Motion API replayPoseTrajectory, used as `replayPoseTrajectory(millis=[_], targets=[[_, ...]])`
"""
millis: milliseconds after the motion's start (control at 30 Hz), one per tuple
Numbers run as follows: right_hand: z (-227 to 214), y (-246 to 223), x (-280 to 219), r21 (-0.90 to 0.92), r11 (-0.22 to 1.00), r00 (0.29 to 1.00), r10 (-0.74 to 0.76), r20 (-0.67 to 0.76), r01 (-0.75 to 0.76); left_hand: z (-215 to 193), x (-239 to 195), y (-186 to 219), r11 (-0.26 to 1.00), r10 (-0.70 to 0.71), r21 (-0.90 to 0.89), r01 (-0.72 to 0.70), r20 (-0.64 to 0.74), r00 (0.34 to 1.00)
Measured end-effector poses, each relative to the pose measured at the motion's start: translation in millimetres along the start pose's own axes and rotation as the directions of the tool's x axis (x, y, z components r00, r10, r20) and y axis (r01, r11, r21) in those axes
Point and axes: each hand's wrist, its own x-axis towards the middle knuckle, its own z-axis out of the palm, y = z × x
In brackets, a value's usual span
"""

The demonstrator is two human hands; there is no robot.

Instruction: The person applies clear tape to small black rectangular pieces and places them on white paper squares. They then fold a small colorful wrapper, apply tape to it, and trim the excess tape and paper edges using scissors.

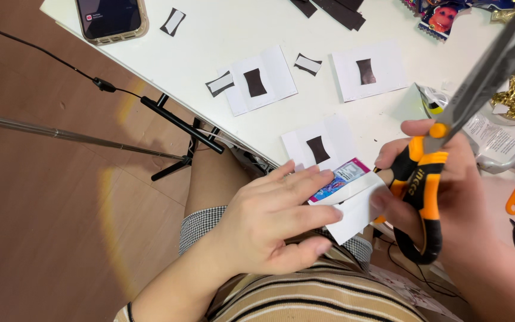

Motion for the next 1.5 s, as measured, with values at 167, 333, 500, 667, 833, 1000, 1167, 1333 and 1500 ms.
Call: replayPoseTrajectory(millis=[167, 333, 500, 667, 833, 1000, 1167, 1333, 1500], targets=[[4.2, 2.8, 4.9, -0.036, 0.999, 1.0, -0.019, 0.013, 0.02, -6.1, -1.7, 1.1, 0.983, -0.112, -0.123, 0.138, 0.198, 0.974], [-2.2, 14.3, 5.4, 0.074, 0.997, 0.989, 0.014, 0.147, -0.025, 0.7, 21.7, 8.8, 0.913, -0.372, -0.11, 0.393, 0.174, 0.912], [-2.0, 20.7, 3.2, -0.05, 0.987, 0.963, -0.139, 0.229, 0.154, 18.6, 37.2, 7.6, 0.82, -0.559, 0.051, 0.569, 0.278, 0.781], [-8.9, 9.3, 2.0, -0.096, 0.982, 0.976, -0.149, 0.16, 0.166, 17.3, 49.3, 8.3, 0.512, -0.765, -0.158, 0.844, 0.364, 0.532], [-6.6, -6.8, -3.3, -0.098, 0.988, 0.987, -0.109, 0.122, 0.121, 32.1, 35.8, -4.0, 0.25, -0.733, -0.522, 0.815, 0.448, 0.512], [-5.6, -10.7, -5.1, -0.095, 0.989, 0.99, -0.101, 0.1, 0.11, 48.5, 26.4, -12.4, 0.112, -0.651, -0.72, 0.685, 0.467, 0.598], [-6.7, -8.7, -5.1, -0.071, 0.979, 0.977, -0.179, 0.119, 0.188, 58.7, 21.7, -13.1, -0.018, -0.695, -0.799, 0.602, 0.443, 0.567], [-7.2, -2.9, -5.2, -0.059, 0.973, 0.969, -0.213, 0.123, 0.221, 67.7, 16.4, -14.3, -0.097, -0.689, -0.872, 0.479, 0.406, 0.601], [-5.7, -14.5, 1.2, -0.084, 0.975, 0.978, -0.203, 0.054, 0.207, 74.1, 17.6, -18.9, 0.067, -0.742, -0.949, 0.307, 0.159, 0.652]])
